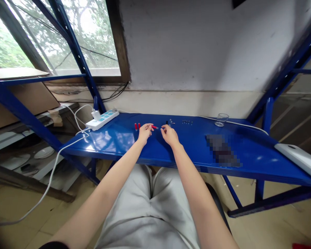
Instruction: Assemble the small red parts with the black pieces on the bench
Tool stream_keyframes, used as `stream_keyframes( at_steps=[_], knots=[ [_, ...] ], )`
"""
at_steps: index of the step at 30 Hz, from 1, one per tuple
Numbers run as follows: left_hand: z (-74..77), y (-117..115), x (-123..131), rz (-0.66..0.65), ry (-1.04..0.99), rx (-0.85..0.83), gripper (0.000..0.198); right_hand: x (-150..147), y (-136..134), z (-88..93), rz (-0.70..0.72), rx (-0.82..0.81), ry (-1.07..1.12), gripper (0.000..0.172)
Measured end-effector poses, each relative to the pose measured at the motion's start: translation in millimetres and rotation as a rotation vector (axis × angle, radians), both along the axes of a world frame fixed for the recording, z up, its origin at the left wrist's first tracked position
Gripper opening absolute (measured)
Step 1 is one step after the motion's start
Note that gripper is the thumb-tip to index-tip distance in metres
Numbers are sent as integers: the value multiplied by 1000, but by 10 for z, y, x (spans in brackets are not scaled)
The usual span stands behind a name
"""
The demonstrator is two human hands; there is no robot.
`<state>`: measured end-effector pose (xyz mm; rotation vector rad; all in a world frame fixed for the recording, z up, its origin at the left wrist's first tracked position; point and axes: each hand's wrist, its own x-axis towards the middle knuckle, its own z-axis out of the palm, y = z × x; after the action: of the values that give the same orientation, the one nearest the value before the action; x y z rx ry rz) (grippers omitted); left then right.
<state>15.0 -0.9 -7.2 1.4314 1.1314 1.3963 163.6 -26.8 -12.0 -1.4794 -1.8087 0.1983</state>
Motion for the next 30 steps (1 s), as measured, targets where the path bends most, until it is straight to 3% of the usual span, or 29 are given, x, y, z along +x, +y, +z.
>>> stream_keyframes(
  at_steps=[6,16,23,30],
  knots=[
    [39,-104,-51,-131,-203,-92,20,-28,6,-13,100,-26,72,27],
    [34,-153,-61,-356,-180,-63,21,-72,-81,62,70,14,90,45],
    [51,-157,-65,-337,-252,-55,19,-72,-73,54,63,115,113,40],
    [63,-156,-83,-271,-287,-64,17,-57,-53,32,163,74,223,31]
  ],
)
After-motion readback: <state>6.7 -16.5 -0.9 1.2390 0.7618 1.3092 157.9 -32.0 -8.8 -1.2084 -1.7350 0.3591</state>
